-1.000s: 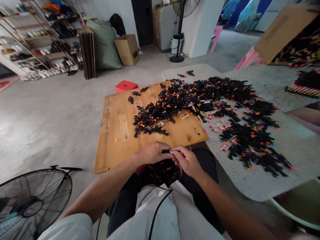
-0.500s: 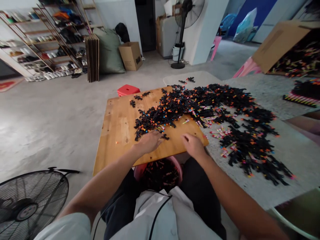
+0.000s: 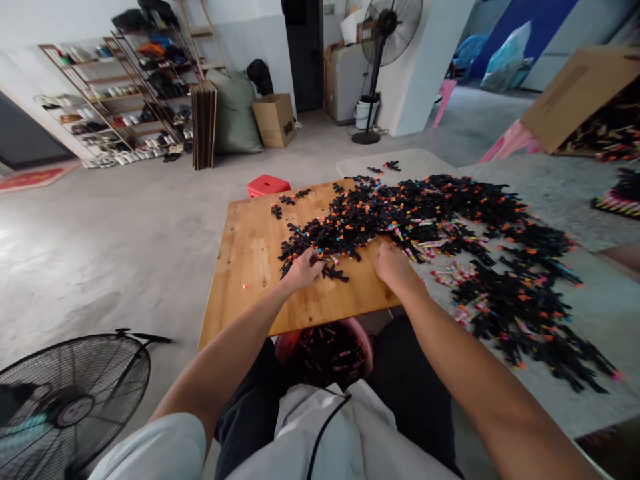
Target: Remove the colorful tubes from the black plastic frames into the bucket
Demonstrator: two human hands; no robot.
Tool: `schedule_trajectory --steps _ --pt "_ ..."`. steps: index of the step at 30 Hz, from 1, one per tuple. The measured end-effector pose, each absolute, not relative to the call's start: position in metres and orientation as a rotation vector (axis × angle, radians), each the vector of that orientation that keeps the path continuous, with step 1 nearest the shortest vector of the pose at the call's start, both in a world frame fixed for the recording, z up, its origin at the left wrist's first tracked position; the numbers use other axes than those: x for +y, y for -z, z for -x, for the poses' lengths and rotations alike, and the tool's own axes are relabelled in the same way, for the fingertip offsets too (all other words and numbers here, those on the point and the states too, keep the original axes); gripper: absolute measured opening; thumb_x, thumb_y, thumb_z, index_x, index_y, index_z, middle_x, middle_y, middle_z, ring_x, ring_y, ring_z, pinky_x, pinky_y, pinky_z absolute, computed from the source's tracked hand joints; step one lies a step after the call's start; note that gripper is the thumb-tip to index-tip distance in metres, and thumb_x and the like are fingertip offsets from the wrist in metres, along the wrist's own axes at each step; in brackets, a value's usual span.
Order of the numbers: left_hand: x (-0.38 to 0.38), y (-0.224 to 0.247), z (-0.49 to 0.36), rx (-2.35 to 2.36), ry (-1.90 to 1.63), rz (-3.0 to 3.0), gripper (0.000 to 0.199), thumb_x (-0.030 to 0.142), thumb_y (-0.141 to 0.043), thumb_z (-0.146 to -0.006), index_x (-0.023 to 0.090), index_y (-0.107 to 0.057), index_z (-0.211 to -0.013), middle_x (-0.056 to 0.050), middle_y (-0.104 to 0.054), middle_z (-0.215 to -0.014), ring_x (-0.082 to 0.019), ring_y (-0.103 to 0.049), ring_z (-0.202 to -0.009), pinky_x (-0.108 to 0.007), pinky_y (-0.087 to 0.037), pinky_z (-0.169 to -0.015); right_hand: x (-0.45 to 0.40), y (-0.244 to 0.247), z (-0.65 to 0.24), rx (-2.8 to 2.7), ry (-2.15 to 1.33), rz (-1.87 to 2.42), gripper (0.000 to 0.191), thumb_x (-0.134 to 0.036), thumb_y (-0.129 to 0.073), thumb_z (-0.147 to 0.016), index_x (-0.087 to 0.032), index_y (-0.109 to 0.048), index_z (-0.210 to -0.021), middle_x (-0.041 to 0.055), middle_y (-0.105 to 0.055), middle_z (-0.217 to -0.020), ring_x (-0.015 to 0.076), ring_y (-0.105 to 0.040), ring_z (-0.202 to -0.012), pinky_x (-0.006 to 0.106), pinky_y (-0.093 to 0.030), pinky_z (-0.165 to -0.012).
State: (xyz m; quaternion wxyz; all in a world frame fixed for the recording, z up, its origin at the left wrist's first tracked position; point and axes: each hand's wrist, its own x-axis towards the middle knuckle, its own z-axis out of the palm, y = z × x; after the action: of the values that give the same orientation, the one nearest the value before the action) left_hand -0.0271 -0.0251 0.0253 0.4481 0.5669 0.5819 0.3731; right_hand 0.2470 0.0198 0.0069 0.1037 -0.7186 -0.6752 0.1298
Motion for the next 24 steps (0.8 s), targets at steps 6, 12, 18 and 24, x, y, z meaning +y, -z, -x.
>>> schedule_trajectory --steps 6,12,18,24 --pt "-0.039 -0.037 0.009 1.075 -1.353 -0.574 0.026 0.044 -0.059 -0.077 0.022 -0.045 -0.082 0.004 -0.054 -0.064 -0.009 -0.043 -0.046 -0.02 -0.031 -0.043 -0.065 -0.004 -0.205 -1.442 -1.121 1.435 0.04 -0.047 -0.06 -0.095 -0.019 -0.061 -0.124 0.0059 -0.071 -0.089 0.0206 -0.066 -0.068 0.031 -0.053 -0.061" --pt "-0.057 -0.059 -0.027 0.983 -1.609 -0.459 0.038 0.045 -0.071 -0.079 0.023 -0.04 -0.082 0.008 -0.046 -0.057 -0.007 -0.045 -0.044 -0.018 -0.034 -0.044 -0.131 -0.032 -0.162 -1.236 -1.453 1.064 0.046 -0.057 -0.066 -0.092 -0.023 -0.065 -0.122 0.0009 -0.067 -0.079 0.0159 -0.061 -0.062 0.026 -0.05 -0.051" --pt "-0.072 -0.076 -0.044 0.973 -1.598 -0.532 0.04 0.046 -0.071 -0.084 0.024 -0.037 -0.084 0.01 -0.044 -0.057 -0.006 -0.038 -0.039 -0.018 -0.028 -0.039 -0.13 -0.043 -0.157 -1.146 -1.495 0.99 0.042 -0.053 -0.069 -0.091 -0.021 -0.069 -0.118 0.0003 -0.066 -0.077 0.0113 -0.053 -0.053 0.023 -0.045 -0.045" --pt "-0.072 -0.081 -0.045 1.042 -1.642 -0.539 0.036 0.044 -0.07 -0.088 0.024 -0.039 -0.084 0.01 -0.042 -0.056 -0.006 -0.037 -0.038 -0.018 -0.025 -0.038 -0.135 -0.033 -0.157 -1.039 -1.532 0.939 0.043 -0.052 -0.071 -0.09 -0.021 -0.07 -0.121 0.0008 -0.068 -0.08 0.0094 -0.049 -0.05 0.023 -0.042 -0.041"
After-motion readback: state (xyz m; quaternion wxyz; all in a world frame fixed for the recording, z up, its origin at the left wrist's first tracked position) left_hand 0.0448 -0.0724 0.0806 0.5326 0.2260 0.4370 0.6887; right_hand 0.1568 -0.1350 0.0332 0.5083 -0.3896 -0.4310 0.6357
